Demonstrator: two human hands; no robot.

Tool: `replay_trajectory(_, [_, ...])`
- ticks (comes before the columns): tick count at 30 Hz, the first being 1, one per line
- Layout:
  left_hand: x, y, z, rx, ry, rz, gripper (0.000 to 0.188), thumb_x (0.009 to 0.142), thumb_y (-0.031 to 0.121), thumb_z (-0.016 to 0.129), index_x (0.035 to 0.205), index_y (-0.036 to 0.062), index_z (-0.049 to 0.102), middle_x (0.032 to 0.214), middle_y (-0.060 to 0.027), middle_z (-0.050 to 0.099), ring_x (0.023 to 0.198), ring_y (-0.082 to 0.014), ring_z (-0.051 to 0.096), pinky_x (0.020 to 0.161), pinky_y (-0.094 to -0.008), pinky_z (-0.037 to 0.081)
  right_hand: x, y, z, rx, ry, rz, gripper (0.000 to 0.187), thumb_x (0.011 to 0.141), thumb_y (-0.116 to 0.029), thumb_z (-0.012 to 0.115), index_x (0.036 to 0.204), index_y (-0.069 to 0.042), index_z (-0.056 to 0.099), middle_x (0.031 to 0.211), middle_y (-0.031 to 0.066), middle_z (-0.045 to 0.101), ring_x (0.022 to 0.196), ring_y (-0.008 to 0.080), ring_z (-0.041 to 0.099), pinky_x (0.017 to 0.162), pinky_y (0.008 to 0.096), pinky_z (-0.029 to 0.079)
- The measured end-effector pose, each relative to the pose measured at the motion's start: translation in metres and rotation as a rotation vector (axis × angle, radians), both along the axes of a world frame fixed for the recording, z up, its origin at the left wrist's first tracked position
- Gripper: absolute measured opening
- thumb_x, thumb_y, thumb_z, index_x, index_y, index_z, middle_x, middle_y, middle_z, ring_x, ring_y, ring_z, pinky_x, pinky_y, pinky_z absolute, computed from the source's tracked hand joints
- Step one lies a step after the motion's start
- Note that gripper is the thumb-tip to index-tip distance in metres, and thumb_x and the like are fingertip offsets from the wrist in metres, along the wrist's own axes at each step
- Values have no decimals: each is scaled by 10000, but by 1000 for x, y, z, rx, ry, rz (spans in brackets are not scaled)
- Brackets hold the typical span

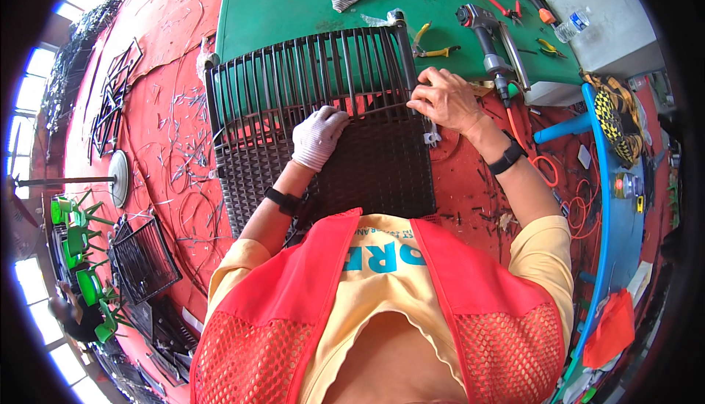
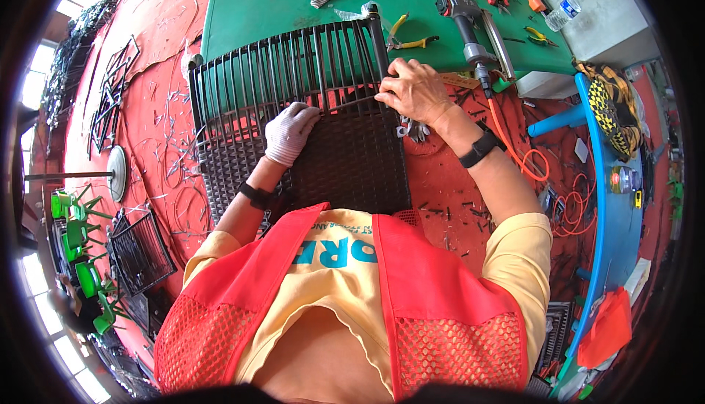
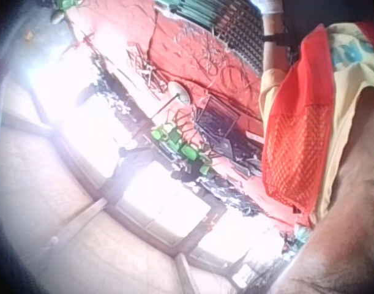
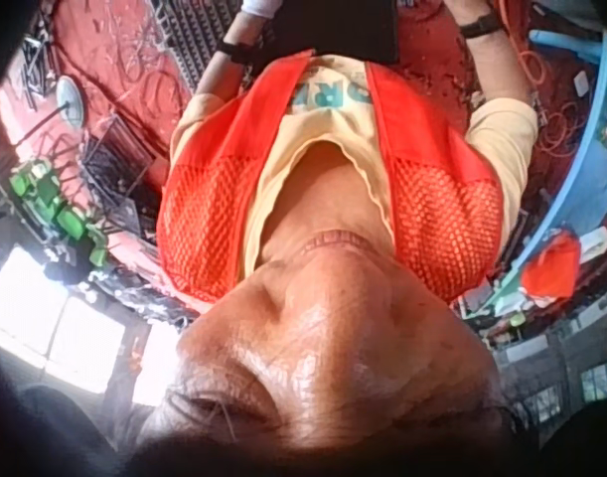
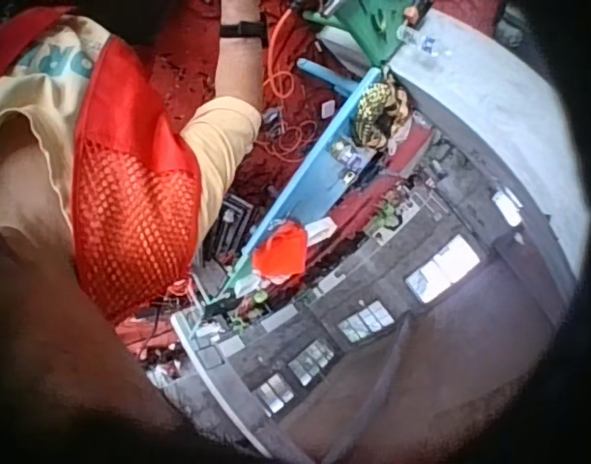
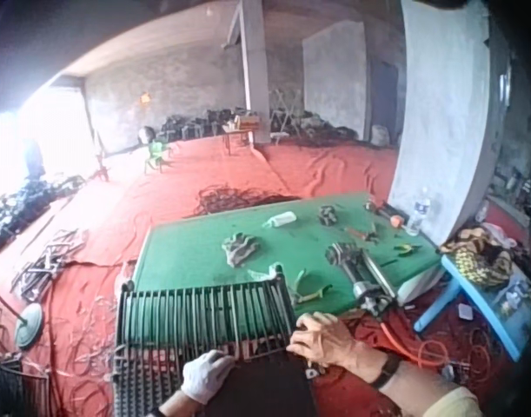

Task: The person weaves a dark synthetic strip through the vertical slats of a chair backrest, threading and pulling it into place. They repeatedly adjust the strip and inspect the weave while working at a green workbench in a workshop.

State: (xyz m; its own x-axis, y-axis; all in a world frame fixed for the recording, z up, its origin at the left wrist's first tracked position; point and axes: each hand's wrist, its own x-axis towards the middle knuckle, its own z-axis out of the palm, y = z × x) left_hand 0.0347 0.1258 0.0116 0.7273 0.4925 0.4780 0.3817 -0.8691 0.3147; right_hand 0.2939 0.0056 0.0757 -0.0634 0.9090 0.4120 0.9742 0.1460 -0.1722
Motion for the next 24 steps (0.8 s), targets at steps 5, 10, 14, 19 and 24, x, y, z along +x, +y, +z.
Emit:
replay_trajectory(5, [5, -3, 11, -89, -57, 30, 136, 818, 200, 666, 941, 140, 669, 924, -29, 619, 769, -235, 643, 629, -318, 517, -8, 2, 3, 58, 98, 25, 176, 767, -237, 707, 726, -90, 619, 818, 21, 539, 804, 217, 558, 723, 358, 453])
replay_trajectory(10, [34, -9, 19, -184, -202, -53, 219, 836, 202, 644, 1047, 141, 651, 1006, -54, 612, 775, -246, 653, 621, -314, 527, -11, 17, 15, 112, 83, 156, 120, 789, -197, 679, 768, -96, 618, 833, 9, 558, 834, 207, 551, 773, 347, 457])
replay_trajectory(14, [46, -4, 17, -523, -287, -92, 194, 853, 88, 611, 1042, 93, 659, 887, -61, 609, 714, -178, 627, 643, -271, 500, -16, 23, 21, 197, 22, 194, 119, 779, -193, 687, 778, -103, 610, 846, 7, 560, 826, 207, 542, 778, 333, 459])
replay_trajectory(19, [43, 2, 10, -714, -387, -140, 132, 814, 19, 653, 942, 36, 677, 780, -33, 573, 678, -122, 579, 618, -246, 481, -20, 28, 22, 176, 58, 135, 109, 768, -146, 691, 803, -86, 607, 883, 22, 575, 867, 222, 554, 794, 338, 462])
replay_trajectory(24, [50, -6, 3, -969, -544, 59, 74, 821, 59, 687, 877, 14, 671, 730, 3, 587, 634, -61, 535, 570, -206, 442, -39, 34, 7, 369, 334, -116, 55, 840, -112, 625, 859, -62, 612, 788, 76, 600, 751, 249, 606, 677, 357, 492])
